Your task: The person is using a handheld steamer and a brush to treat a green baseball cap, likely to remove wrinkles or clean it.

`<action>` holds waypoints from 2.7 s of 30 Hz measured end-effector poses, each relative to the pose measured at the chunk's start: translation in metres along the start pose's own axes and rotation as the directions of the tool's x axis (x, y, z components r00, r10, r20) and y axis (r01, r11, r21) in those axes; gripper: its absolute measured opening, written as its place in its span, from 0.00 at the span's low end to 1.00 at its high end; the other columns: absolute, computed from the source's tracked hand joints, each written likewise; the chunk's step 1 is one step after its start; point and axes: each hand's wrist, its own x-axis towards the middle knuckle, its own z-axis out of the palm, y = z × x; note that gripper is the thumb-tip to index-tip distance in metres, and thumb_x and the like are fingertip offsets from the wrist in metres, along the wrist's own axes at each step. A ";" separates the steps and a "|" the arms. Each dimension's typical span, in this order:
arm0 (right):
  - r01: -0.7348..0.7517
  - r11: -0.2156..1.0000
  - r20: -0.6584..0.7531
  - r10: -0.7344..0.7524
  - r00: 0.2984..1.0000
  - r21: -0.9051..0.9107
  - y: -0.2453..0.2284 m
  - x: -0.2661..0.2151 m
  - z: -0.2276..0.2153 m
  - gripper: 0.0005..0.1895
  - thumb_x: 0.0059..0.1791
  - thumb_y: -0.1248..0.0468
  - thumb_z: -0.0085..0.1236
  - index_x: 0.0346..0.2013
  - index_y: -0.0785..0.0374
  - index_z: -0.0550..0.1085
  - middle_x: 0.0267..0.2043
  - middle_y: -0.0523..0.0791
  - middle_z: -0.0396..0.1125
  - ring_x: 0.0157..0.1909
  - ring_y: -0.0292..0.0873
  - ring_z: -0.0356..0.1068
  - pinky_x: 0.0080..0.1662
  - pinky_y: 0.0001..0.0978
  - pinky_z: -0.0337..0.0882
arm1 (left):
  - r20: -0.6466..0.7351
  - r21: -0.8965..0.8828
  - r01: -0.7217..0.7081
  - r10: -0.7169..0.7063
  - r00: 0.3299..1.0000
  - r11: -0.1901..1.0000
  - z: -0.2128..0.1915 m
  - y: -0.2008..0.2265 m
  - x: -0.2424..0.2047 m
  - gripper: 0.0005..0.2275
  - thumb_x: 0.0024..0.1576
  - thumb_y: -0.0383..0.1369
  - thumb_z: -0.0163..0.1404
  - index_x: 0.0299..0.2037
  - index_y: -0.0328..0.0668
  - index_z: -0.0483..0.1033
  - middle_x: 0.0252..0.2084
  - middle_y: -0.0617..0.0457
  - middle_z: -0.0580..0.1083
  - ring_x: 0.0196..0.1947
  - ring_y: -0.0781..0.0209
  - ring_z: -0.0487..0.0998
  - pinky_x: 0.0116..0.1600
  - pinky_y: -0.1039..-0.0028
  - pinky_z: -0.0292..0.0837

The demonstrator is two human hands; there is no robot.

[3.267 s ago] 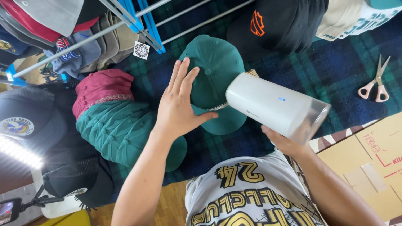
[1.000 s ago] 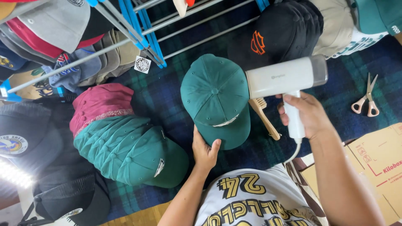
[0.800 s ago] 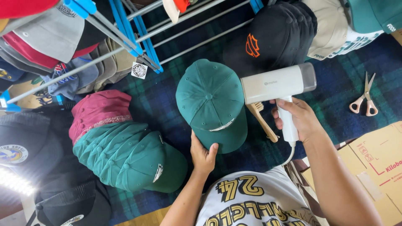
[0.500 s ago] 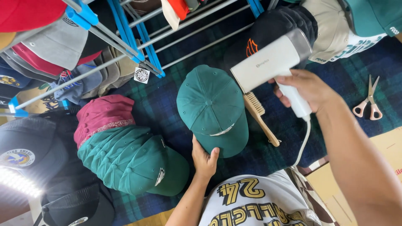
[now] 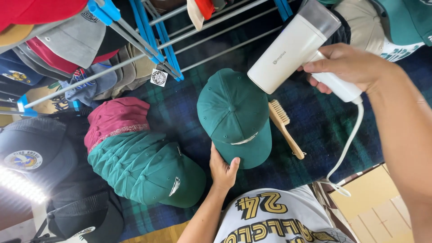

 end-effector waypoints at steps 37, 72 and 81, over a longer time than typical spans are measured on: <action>-0.043 0.999 0.013 0.043 0.999 0.031 0.038 0.036 -0.001 0.16 0.57 0.60 0.51 0.55 0.67 0.74 0.32 0.53 0.68 0.27 0.46 0.66 0.28 0.37 0.69 | -0.016 0.003 -0.030 0.030 0.999 1.000 -0.002 0.009 0.003 0.44 0.59 0.64 0.41 0.73 0.31 0.49 0.70 0.37 0.64 0.67 0.39 0.69 0.65 0.55 0.71; 0.307 0.771 -0.375 -0.564 0.736 -0.557 0.086 -0.132 0.134 0.30 0.43 0.54 0.68 0.55 0.63 0.72 0.46 0.46 0.73 0.50 0.44 0.72 0.44 0.39 0.73 | -0.007 -0.071 -0.003 0.002 1.000 0.997 -0.009 0.027 0.006 0.40 0.59 0.60 0.44 0.74 0.38 0.50 0.71 0.42 0.64 0.69 0.42 0.68 0.65 0.55 0.70; 0.133 0.380 -0.100 -0.535 0.839 -0.915 0.017 -0.148 0.184 0.24 0.47 0.46 0.62 0.38 0.67 0.72 0.25 0.51 0.73 0.24 0.56 0.73 0.29 0.50 0.73 | 0.022 -0.081 0.000 0.001 1.000 0.997 -0.011 0.009 0.000 0.43 0.56 0.61 0.46 0.71 0.32 0.51 0.76 0.41 0.54 0.73 0.42 0.62 0.66 0.54 0.67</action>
